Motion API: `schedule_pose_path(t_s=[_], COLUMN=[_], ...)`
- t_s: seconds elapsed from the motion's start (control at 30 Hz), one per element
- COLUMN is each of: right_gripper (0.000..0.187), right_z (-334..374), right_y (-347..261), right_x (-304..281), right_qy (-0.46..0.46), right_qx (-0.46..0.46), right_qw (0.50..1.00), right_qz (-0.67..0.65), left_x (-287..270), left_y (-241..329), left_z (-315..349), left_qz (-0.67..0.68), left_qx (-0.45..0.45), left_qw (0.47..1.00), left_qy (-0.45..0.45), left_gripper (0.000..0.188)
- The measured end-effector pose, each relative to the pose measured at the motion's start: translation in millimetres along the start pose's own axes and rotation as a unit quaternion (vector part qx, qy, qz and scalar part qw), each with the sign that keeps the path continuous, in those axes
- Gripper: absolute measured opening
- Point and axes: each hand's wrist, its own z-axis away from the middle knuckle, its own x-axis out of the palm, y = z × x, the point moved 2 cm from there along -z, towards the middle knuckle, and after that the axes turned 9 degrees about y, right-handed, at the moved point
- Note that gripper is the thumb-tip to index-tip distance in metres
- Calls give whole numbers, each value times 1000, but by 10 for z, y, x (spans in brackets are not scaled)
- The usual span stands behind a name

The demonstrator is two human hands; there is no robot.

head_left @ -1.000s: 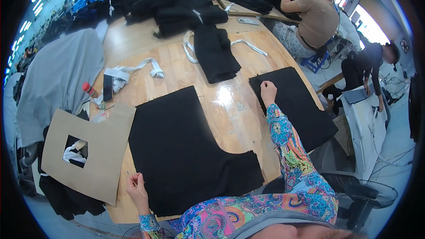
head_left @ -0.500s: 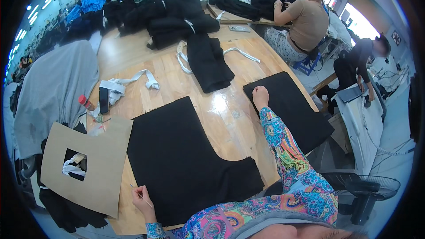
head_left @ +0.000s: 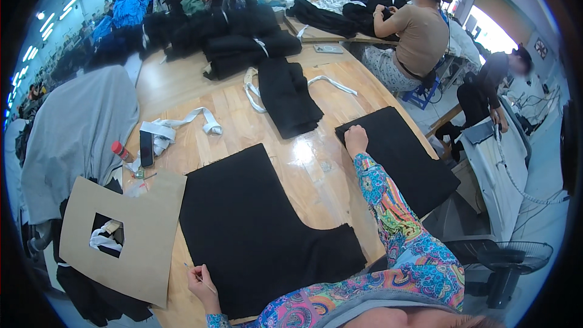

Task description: The person uses a cardboard template to mark a pattern onto a stack of black fabric. They place the template on the fabric, trace the outline with a white marking tool, and then remove the template to reveal the marked shape.

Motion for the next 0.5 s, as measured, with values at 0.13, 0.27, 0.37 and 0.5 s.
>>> schedule_pose_path(t_s=[0.13, 0.27, 0.37, 0.5], right_gripper=[18, 16, 15, 15], right_z=[-11, -11, -39, -21], right_y=[40, 76, 135, 74], right_x=[19, 8, 14, 23], right_qy=[20, 40, 47, 59], right_qx=[44, 88, 142, 150], right_qw=[996, 987, 971, 960], right_qz=[-79, -130, -188, -229], left_x=[-4, 5, 21, 9], left_y=[-2, 82, 102, 90], left_z=[2, 6, 7, 3], left_qz=[-7, -15, -14, -12], left_qx=[-4, 12, 10, 13], left_qw=[1000, 1000, 1000, 1000], left_qy=[6, 11, 11, 12], left_gripper=[14, 14, 15, 15])
